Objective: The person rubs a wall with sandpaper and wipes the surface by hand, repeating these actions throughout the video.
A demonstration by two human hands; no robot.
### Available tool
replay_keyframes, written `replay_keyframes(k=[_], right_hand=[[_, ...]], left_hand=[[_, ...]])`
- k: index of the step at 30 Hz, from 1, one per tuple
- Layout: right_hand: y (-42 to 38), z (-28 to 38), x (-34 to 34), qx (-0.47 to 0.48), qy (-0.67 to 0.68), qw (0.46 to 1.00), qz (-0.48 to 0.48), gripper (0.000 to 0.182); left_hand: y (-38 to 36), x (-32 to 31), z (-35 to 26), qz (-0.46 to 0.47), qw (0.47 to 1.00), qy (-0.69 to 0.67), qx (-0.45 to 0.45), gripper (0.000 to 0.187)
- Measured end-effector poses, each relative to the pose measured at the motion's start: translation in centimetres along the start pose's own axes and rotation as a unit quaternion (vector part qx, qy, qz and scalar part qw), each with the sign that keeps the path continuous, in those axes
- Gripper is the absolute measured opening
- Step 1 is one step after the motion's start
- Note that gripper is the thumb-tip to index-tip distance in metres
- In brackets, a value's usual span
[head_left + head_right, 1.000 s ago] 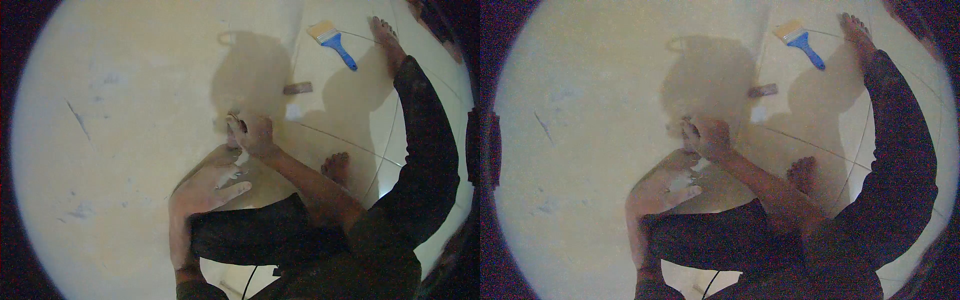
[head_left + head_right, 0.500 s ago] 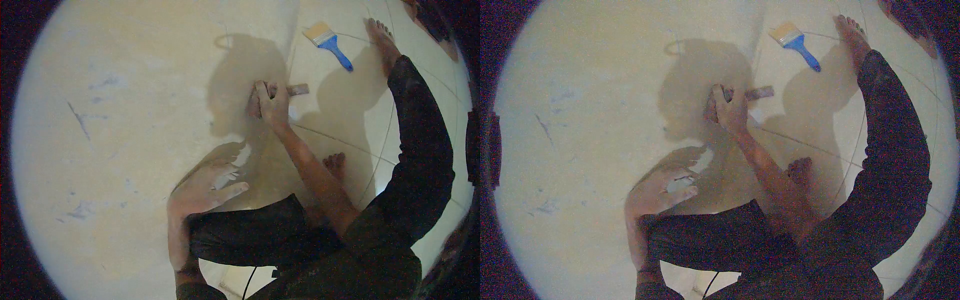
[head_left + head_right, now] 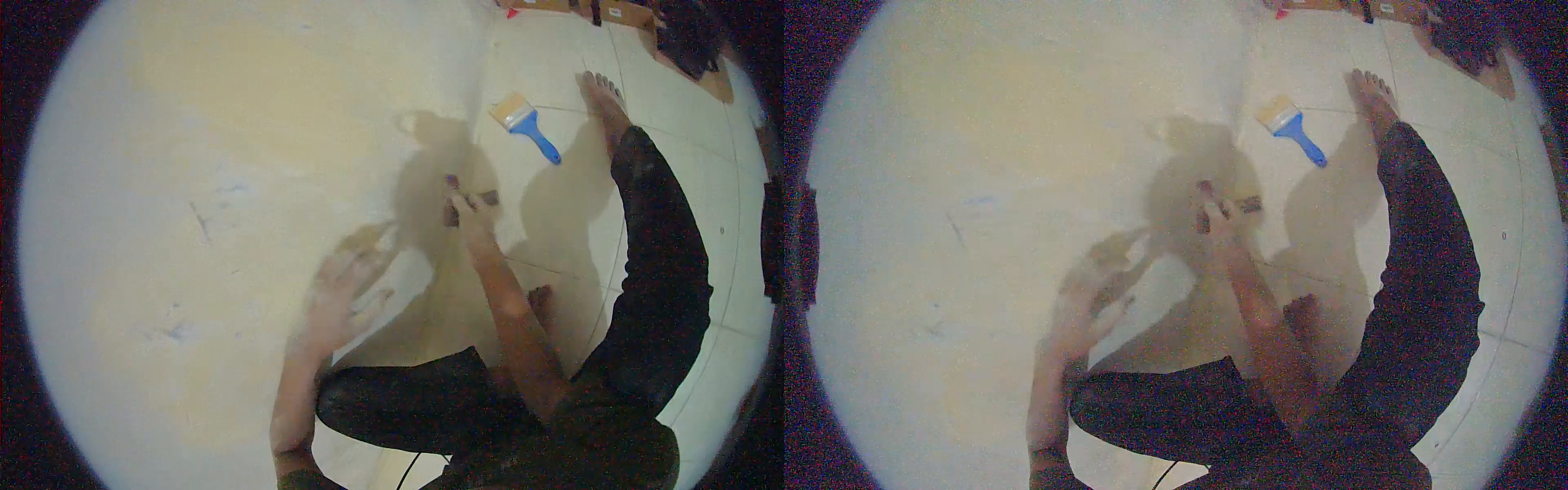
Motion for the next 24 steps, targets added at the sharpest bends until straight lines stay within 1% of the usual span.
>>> replay_keyframes(k=[2,3,4,6,9,10,12,14,16,18,20,21,22,23,24], right_hand=[[2.2,0.1,1.1,0.048,-0.038,0.998,-0.003,0.047],[2.7,1.0,1.0,0.079,-0.056,0.995,-0.002,0.047],[2.8,1.5,0.9,0.082,-0.013,0.997,-0.002,0.048],[0.9,5.0,0.1,0.086,0.075,0.993,0.002,0.048],[-1.1,7.2,-0.3,0.028,0.041,0.999,0.009,0.041],[-0.4,6.6,-0.5,0.056,0.06,0.996,0.039,0.035],[0.0,5.8,-0.8,0.065,0.057,0.994,0.063,0.035],[0.1,4.5,-1.1,0.048,0.044,0.996,0.065,0.035],[-0.7,4.1,-1.4,0.021,0.03,0.997,0.062,0.035],[-1.6,3.9,-2.3,0.005,0.015,0.998,0.06,0.034],[-2.2,4.5,-2.6,-0.01,0.013,0.998,0.057,0.034],[-2.6,5.1,-2.7,-0.013,0.014,0.998,0.052,0.034],[-2.4,5.3,-2.5,-0.005,0.011,0.998,0.057,0.033],[-1.9,5.2,-2.3,0.003,0.011,0.998,0.06,0.031],[-1.2,5.1,-2.1,0.016,0.007,0.998,0.066,0.03]], left_hand=[[1.0,3.8,0.4,-0.09,0.994,0.052,0.017,0.067],[1.3,6.7,0.2,-0.177,0.978,0.111,0.006,0.068],[1.3,9.5,0.1,-0.26,0.951,0.169,-0.005,0.07],[1.3,13.9,0.8,-0.383,0.888,0.256,0.02,0.075],[2.5,17.3,0.5,-0.425,0.832,0.353,0.057,0.078],[3.3,17.1,0.8,-0.394,0.828,0.394,0.069,0.079],[4.9,14.7,1.8,-0.324,0.817,0.469,0.093,0.083],[6.8,10.9,1.3,-0.266,0.851,0.439,0.112,0.089],[8.6,5.6,2.9,-0.228,0.88,0.414,0.046,0.093],[9.4,0.3,3.9,-0.152,0.909,0.388,0.014,0.09],[9.1,-6.5,5.2,-0.074,0.902,0.419,-0.068,0.086],[6.9,-11.8,8.1,-0.027,0.997,-0.003,0.079,0.081],[5.5,-13.9,8.6,0.013,0.981,-0.169,0.096,0.079],[4.4,-14.7,7.9,0.052,0.935,-0.326,0.128,0.077],[3.7,-15.0,7.4,0.079,0.971,-0.222,0.047,0.078]])
Point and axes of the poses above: each hand's wrist, its own y-axis towards the middle knuckle, its own x-axis out of the back of the hand, z = x × y, the point moved 3 cm from there along y, towards the middle knuckle, and after that the axes turned 8 degrees about -z, right-handed, at the moved point
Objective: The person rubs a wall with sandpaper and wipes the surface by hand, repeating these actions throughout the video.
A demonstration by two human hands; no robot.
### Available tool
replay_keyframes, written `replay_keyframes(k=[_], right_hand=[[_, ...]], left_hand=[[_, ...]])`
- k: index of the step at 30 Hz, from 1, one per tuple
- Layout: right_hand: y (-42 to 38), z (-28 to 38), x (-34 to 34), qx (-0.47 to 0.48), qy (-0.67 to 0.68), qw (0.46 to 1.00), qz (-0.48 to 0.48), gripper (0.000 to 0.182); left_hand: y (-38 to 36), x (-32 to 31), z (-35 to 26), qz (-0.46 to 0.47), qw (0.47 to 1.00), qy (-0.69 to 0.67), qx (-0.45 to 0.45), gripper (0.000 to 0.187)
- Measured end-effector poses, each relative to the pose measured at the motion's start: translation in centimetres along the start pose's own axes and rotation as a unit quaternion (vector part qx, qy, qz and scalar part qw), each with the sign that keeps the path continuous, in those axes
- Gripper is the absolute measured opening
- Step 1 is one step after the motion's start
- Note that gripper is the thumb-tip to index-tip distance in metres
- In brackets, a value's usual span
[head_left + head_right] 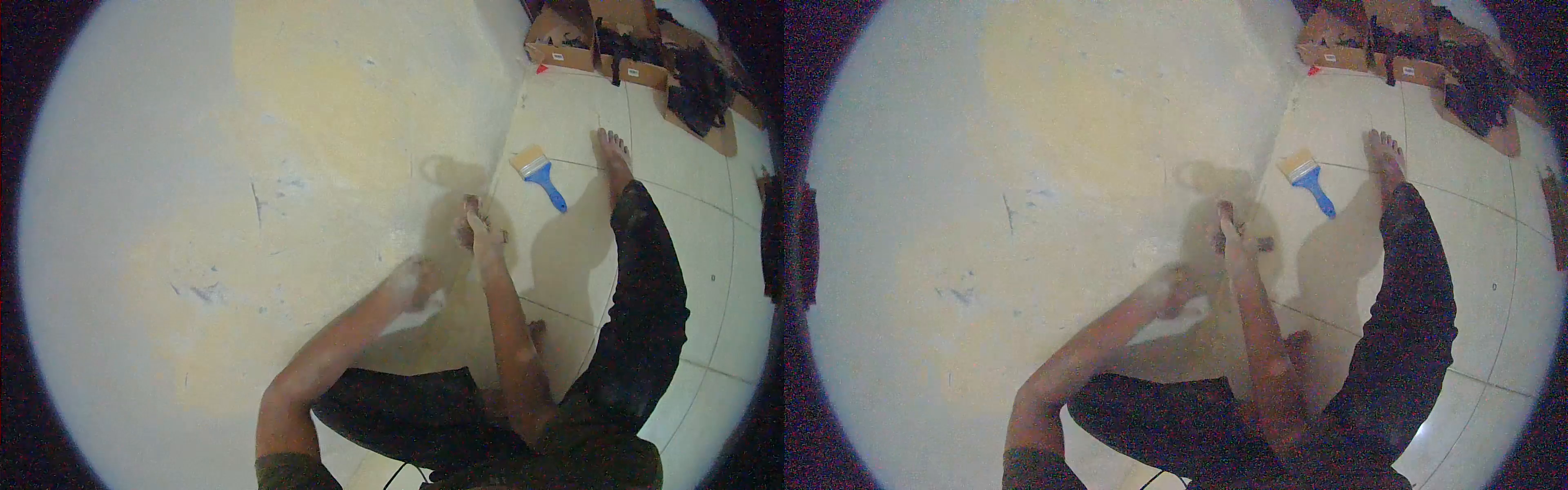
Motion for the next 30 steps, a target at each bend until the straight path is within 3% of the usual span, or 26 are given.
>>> replay_keyframes(k=[1,3,5,7,10,12,14,15,16,17,18,19,22,24,27,30], right_hand=[[0.7,0.0,0.6,0.016,-0.005,1.0,0.004,0.029],[1.7,-0.3,1.9,0.041,-0.013,0.999,0.014,0.027],[2.4,-0.7,2.6,0.038,-0.002,0.999,0.009,0.027],[3.2,-1.4,3.1,0.02,0.034,0.999,-0.015,0.026],[3.9,-2.4,2.8,0.015,0.066,0.997,-0.045,0.025],[4.1,-2.8,2.8,0.044,0.051,0.997,-0.044,0.026],[5.4,-4.6,3.0,0.03,0.165,0.981,0.096,0.03],[5.7,-4.8,3.0,0.031,0.16,0.979,0.119,0.031],[5.8,-4.8,3.0,0.031,0.155,0.977,0.142,0.034],[5.5,-4.4,2.9,0.039,0.09,0.989,0.115,0.036],[5.4,-4.2,2.9,0.048,0.023,0.995,0.087,0.039],[5.2,-4.4,3.0,0.055,-0.043,0.996,0.056,0.042],[3.5,-3.6,2.1,0.117,-0.186,0.975,-0.027,0.046],[1.0,-1.8,0.9,0.217,-0.211,0.951,-0.063,0.041],[-0.8,-1.4,0.3,0.211,-0.234,0.949,-0.028,0.038],[-1.8,-3.3,-0.4,0.251,-0.149,0.956,0.031,0.036]], left_hand=[[-0.6,-0.5,-0.2,0.038,0.99,0.117,-0.066,0.078],[-2.5,-0.1,-2.8,0.124,0.913,0.34,-0.191,0.079],[-1.3,6.9,-9.6,-0.169,0.926,0.279,-0.189,0.075],[-1.4,12.4,-13.5,-0.267,0.826,0.491,-0.068,0.08],[-1.6,17.0,-15.9,-0.34,0.781,0.523,0.031,0.082],[-1.2,15.0,-13.2,-0.296,0.8,0.522,-0.01,0.086],[-0.6,10.6,-9.4,-0.22,0.81,0.543,-0.039,0.088],[-0.6,7.4,-7.1,-0.165,0.808,0.564,-0.045,0.09],[-1.8,3.4,-2.9,-0.118,0.867,0.479,-0.078,0.087],[-2.2,2.0,-3.7,-0.067,0.913,0.386,-0.11,0.085],[-2.2,0.7,-3.4,0.133,0.917,0.37,-0.068,0.08],[-3.2,-0.4,-2.9,0.329,0.882,0.336,-0.024,0.075],[-5.7,0.5,-5.3,0.123,0.984,0.13,0.016,0.062],[-5.8,3.6,-7.7,0.087,0.991,0.105,-0.005,0.061],[-6.2,6.0,-7.1,0.045,0.996,0.069,-0.014,0.063],[-7.5,6.3,-5.5,0.044,0.999,0.009,0.009,0.067]])
Point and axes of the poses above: each hand's wrist, its own y-axis towards the middle knuckle, its own x-axis out of the back of the hand, z = x × y, the point moved 3 cm from there along y, towards the middle knuckle, and after that the axes turned 8 degrees about -z, right-handed, at the moved point
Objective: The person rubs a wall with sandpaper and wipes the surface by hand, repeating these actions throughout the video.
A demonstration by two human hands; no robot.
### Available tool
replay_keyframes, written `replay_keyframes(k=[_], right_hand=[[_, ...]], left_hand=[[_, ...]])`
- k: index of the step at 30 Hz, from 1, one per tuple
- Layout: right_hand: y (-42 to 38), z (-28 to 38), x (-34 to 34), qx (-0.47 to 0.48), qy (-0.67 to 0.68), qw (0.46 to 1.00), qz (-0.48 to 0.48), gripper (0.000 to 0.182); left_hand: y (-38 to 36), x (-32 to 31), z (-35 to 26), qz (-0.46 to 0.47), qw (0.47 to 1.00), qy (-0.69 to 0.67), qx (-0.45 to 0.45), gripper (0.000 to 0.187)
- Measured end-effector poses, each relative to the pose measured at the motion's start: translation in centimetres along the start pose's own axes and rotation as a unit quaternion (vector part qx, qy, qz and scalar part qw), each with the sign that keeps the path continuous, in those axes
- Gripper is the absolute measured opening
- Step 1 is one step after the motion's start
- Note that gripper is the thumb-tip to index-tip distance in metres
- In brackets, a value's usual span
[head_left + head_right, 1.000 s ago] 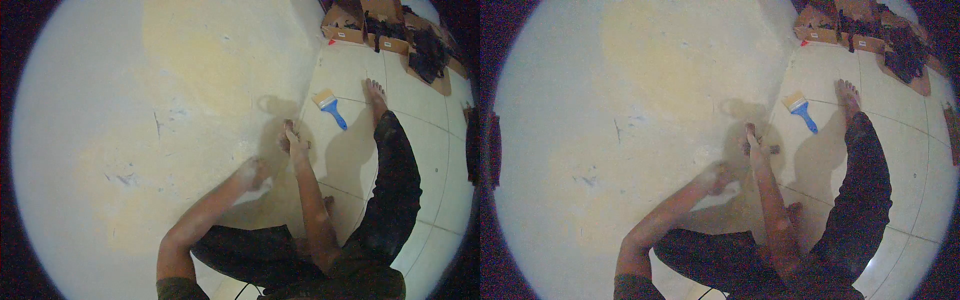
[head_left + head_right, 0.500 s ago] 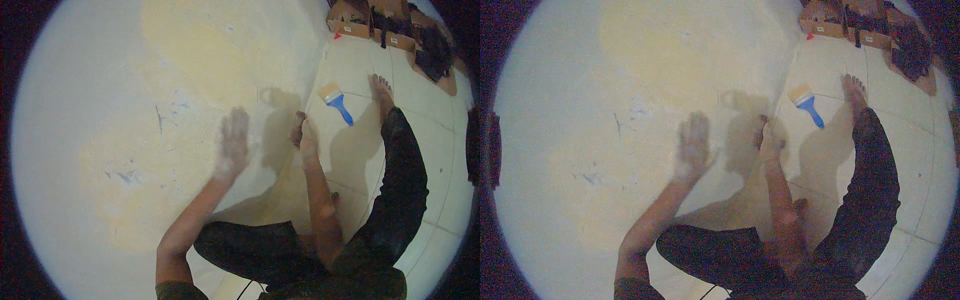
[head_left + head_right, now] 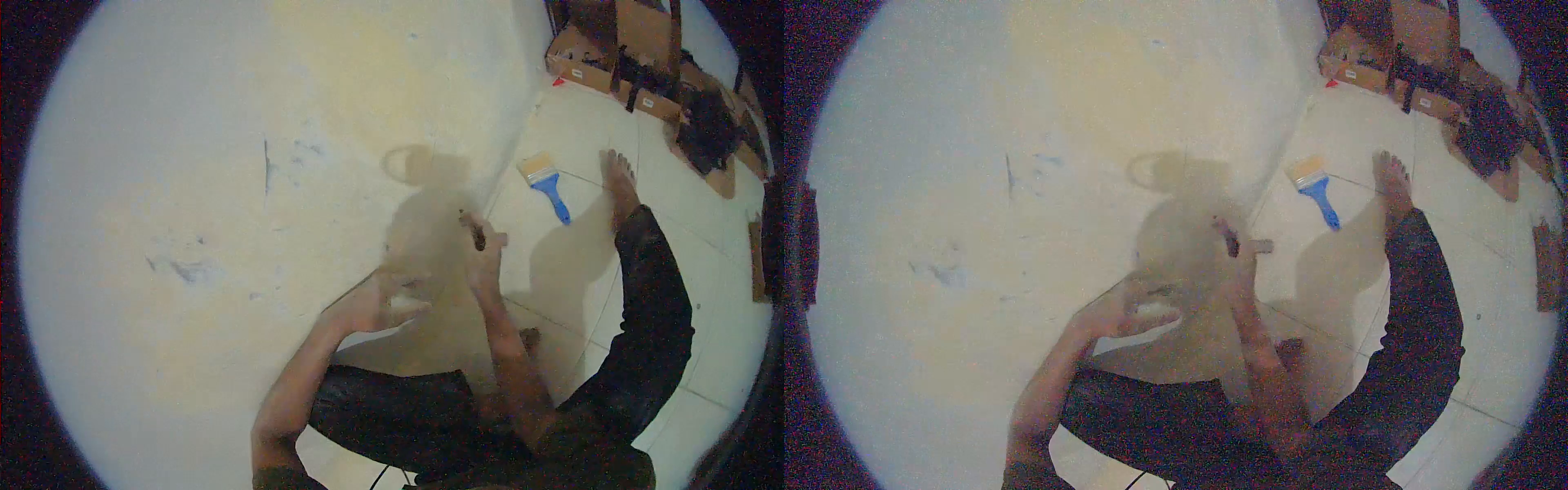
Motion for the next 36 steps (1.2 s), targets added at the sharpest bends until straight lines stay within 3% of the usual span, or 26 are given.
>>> replay_keyframes(k=[1,4,8,10,12,14,17,19,23,26,30,34,36], right_hand=[[-0.6,0.3,-0.6,-0.016,-0.04,0.999,0.001,0.035],[-1.1,6.2,-5.4,0.021,0.041,0.998,0.04,0.033],[2.7,16.6,-10.5,0.28,-0.163,0.943,0.074,0.031],[4.2,19.5,-12.8,0.405,-0.13,0.901,0.087,0.03],[4.1,19.5,-13.8,0.478,-0.132,0.864,0.087,0.029],[3.2,16.1,-13.2,0.503,-0.171,0.845,0.063,0.028],[1.5,10.6,-10.7,0.417,-0.193,0.886,0.052,0.026],[1.2,10.2,-11.1,0.376,-0.13,0.917,0.038,0.026],[3.0,16.9,-13.2,0.421,-0.166,0.89,0.048,0.028],[2.8,15.9,-13.4,0.498,-0.204,0.842,0.045,0.033],[0.2,5.8,-9.8,0.415,-0.149,0.893,0.091,0.035],[-0.6,5.8,-8.5,0.413,-0.164,0.893,0.066,0.026],[0.6,9.7,-9.5,0.45,-0.143,0.88,0.046,0.02]], left_hand=[[-0.4,-0.2,0.4,0.005,1.0,-0.026,0.01,0.069],[-0.2,0.7,0.8,0.128,0.987,0.037,0.089,0.069],[-1.6,-0.2,3.3,0.041,0.999,-0.016,0.007,0.072],[-2.6,2.5,0.8,0.067,0.997,-0.016,0.027,0.072],[-2.5,1.2,2.4,0.028,0.998,-0.059,-0.022,0.07],[-2.7,0.6,2.9,0.012,0.996,-0.073,-0.055,0.07],[-3.2,2.0,1.7,0.019,0.997,-0.056,-0.052,0.068],[-3.3,2.2,0.6,0.037,0.998,-0.049,-0.015,0.067],[-5.1,-1.0,1.7,-0.03,0.999,-0.029,-0.014,0.066],[-3.9,1.8,0.3,0.01,0.999,-0.04,0.006,0.066],[-2.8,2.7,-0.1,0.05,0.997,-0.049,0.021,0.067],[-2.8,1.2,1.4,0.077,0.996,-0.02,0.037,0.069],[-2.9,0.0,2.5,0.086,0.996,-0.006,0.031,0.069]])
Point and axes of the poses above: each hand's wrist, its own y-axis towards the middle knuckle, its own x-axis out of the back of the hand, z = x × y, the point moved 3 cm from there along y, towards the middle knuckle, and after that the axes turned 8 degrees about -z, right-handed, at the moved point
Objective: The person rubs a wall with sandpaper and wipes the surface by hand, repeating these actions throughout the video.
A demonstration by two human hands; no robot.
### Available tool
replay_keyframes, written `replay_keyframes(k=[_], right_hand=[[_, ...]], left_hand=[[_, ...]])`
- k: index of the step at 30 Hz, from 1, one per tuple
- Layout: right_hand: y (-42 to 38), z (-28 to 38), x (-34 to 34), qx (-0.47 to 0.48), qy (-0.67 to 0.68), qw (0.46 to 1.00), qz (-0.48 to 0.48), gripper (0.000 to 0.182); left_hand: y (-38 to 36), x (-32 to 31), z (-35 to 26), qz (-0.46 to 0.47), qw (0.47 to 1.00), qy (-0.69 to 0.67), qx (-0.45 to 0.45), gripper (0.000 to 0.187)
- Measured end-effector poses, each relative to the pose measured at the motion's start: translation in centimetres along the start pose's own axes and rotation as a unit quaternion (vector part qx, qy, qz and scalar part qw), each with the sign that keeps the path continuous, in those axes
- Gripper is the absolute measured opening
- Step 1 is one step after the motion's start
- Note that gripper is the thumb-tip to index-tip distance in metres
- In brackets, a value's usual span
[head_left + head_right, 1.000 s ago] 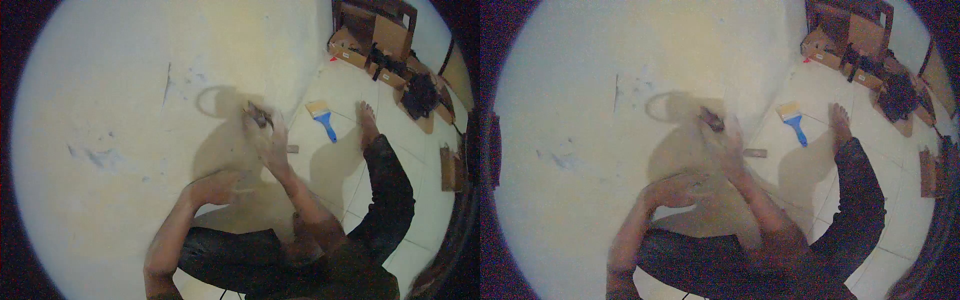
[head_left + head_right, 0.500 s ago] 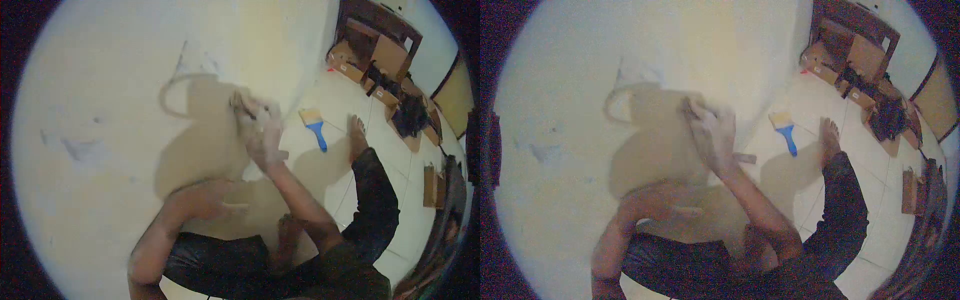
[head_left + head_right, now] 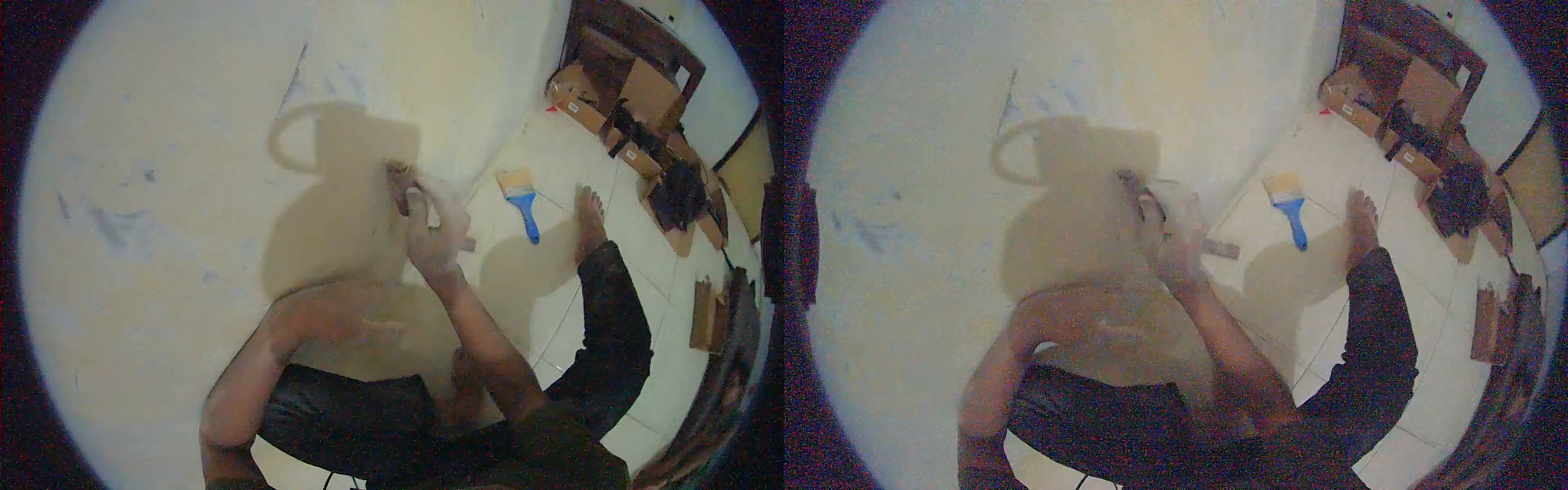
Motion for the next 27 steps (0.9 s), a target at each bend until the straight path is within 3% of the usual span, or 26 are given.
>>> replay_keyframes(k=[2,3,5,7,10,14,18,22,27], right_hand=[[3.1,2.1,0.6,-0.242,0.1,0.965,-0.028,0.019],[3.5,2.4,0.7,-0.361,0.145,0.92,-0.042,0.019],[3.1,1.4,0.7,-0.39,0.181,0.902,-0.04,0.022],[1.3,-0.2,0.7,-0.394,0.156,0.905,-0.025,0.025],[-2.6,-2.4,0.8,-0.352,0.053,0.934,0.022,0.03],[-6.3,-2.7,0.9,-0.303,0.007,0.951,0.056,0.034],[-6.5,-2.2,1.0,-0.278,-0.002,0.959,0.06,0.037],[-7.4,-2.4,1.2,-0.189,-0.057,0.979,0.058,0.037],[-4.2,-1.2,0.3,-0.205,-0.029,0.975,0.077,0.035]], left_hand=[[-0.8,0.3,0.2,-0.027,0.999,0.015,-0.039,0.07],[-1.5,0.8,0.2,-0.056,0.996,0.022,-0.072,0.07],[-1.6,1.1,-0.2,-0.065,0.993,0.009,-0.103,0.07],[-0.6,1.1,-0.1,-0.027,0.994,-0.031,-0.098,0.071],[0.3,0.7,0.1,-0.047,0.996,-0.011,-0.072,0.069],[1.6,-2.2,3.0,-0.069,0.99,-0.027,-0.121,0.07],[1.6,-2.4,2.7,-0.06,0.993,-0.019,-0.104,0.073],[0.9,0.3,-0.7,-0.038,0.999,-0.019,-0.025,0.074],[1.0,-1.3,1.7,-0.059,0.996,-0.004,-0.071,0.07]])
Point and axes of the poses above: each hand's wrist, its own y-axis towards the middle knuckle, its own x-axis out of the back of the hand, z = x × y, the point moved 3 cm from there along y, towards the middle knuckle, and after that the axes turned 8 degrees about -z, right-handed, at the moved point
